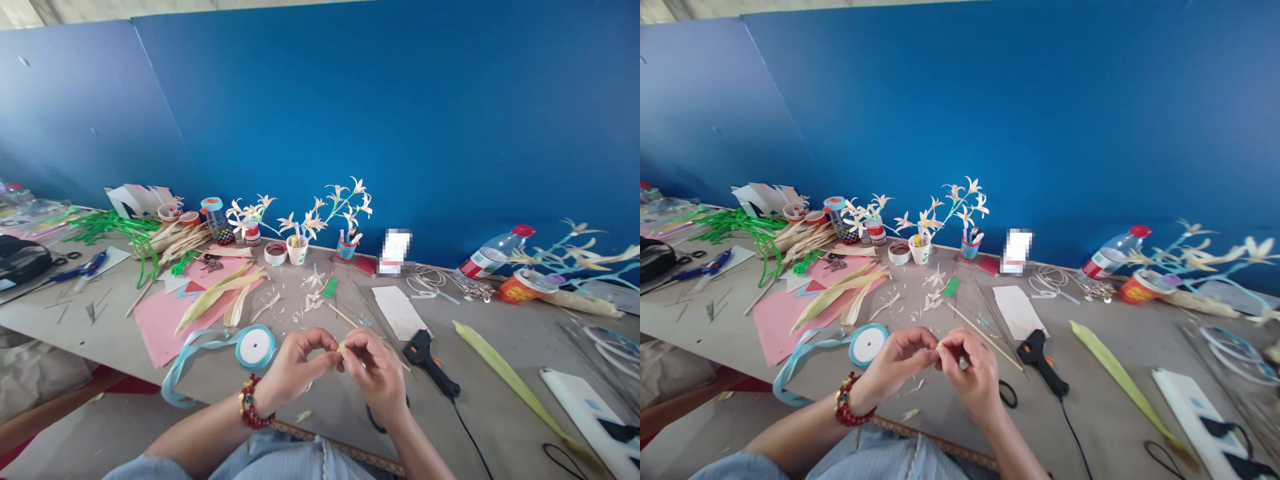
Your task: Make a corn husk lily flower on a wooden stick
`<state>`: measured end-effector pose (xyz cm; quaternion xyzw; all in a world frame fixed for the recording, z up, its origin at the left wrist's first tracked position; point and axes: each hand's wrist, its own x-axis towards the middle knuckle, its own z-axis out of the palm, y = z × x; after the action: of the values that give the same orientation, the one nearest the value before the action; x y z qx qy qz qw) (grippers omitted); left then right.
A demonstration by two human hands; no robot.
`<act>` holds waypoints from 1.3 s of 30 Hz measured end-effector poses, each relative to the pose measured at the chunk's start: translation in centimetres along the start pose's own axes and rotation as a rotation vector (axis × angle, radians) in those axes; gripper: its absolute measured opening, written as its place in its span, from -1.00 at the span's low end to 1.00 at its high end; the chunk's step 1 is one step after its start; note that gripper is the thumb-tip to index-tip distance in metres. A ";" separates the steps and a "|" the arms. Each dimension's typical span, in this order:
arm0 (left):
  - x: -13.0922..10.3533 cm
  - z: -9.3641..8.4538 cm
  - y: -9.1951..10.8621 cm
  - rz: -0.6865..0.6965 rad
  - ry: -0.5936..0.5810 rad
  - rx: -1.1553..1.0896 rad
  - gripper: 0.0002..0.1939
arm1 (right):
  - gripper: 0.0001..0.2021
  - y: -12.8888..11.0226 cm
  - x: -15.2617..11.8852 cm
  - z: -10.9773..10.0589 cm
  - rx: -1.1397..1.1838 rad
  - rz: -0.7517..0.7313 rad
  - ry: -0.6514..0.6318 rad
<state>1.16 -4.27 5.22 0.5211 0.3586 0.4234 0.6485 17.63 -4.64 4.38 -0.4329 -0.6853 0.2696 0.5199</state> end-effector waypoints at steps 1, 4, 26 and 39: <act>0.0 -0.1 0.2 -0.011 -0.006 -0.019 -0.73 | -0.86 -0.1 0.0 -0.2 0.053 0.014 -0.028; -0.1 -0.4 0.8 -0.091 -0.091 -0.193 -0.76 | -0.86 -0.1 0.1 -0.8 0.316 0.071 -0.181; -1.2 -0.7 1.2 0.652 0.025 0.873 -0.87 | -0.88 0.1 0.8 -1.2 0.065 -0.061 -0.253; -0.5 -1.3 1.3 -0.148 -0.307 -0.172 -0.74 | -0.86 0.4 0.1 -2.1 0.586 0.065 -0.479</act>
<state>-0.42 -4.17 6.27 0.4943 0.2552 0.3189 0.7674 19.77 -4.52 4.75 -0.2121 -0.6673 0.5638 0.4380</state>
